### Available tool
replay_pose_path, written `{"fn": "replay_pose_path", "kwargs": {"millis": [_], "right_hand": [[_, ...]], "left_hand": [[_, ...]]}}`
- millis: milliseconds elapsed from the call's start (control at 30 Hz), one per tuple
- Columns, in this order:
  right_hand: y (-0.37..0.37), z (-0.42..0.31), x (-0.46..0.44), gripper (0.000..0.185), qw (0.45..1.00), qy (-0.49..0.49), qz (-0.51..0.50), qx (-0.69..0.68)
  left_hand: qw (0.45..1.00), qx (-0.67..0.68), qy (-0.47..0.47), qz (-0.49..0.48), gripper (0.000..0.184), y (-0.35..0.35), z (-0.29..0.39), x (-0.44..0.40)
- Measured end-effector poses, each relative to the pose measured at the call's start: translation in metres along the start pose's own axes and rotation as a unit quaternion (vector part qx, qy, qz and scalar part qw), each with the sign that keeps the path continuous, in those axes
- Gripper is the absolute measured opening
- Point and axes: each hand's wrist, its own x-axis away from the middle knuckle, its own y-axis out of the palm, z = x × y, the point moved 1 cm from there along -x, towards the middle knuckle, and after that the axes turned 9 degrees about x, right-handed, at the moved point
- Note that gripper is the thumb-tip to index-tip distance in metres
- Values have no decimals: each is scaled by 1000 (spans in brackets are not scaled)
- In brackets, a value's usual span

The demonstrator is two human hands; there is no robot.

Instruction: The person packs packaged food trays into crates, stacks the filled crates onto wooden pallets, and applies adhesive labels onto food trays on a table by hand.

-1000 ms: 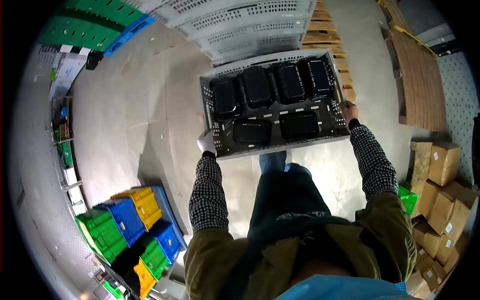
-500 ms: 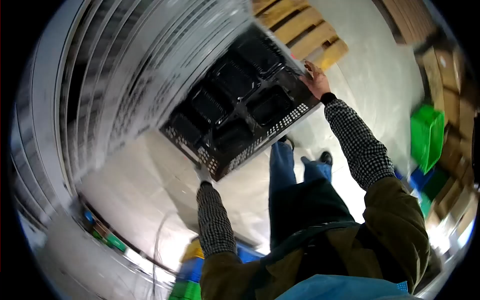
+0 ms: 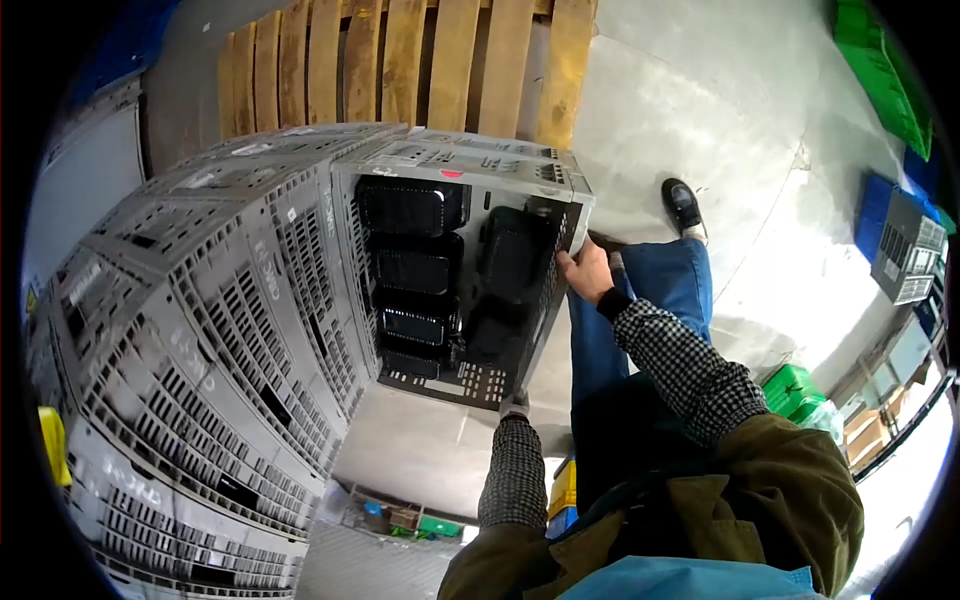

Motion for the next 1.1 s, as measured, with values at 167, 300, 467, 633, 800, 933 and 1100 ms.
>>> {"fn": "replay_pose_path", "kwargs": {"millis": [167, 300, 467, 633, 800, 933, 1100], "right_hand": [[-4, 3, -2, 43, 1000, 2, -20, 5], [-17, -8, -4, 38, 999, -13, -43, -14], [-68, -48, -22, 38, 942, -13, -296, 157], [-125, 13, -128, 42, 992, -61, -94, 57], [21, -49, -228, 58, 933, -143, -261, 201], [62, -83, -259, 86, 875, -103, -357, 311], [80, -57, -266, 89, 904, -107, -349, 220]], "left_hand": [[965, 235, -107, 33, 27, 0, 3, 14], [992, -65, 91, -60, 25, -25, -5, 1], [876, -410, 241, -80, 23, 2, 5, 48], [935, 344, -68, 49, 23, 24, 8, 64], [878, 426, -191, 107, 27, 58, 19, 72], [892, 419, -152, 71, 27, 97, 35, 107], [990, 126, 21, -65, 24, 47, -25, 26]]}}
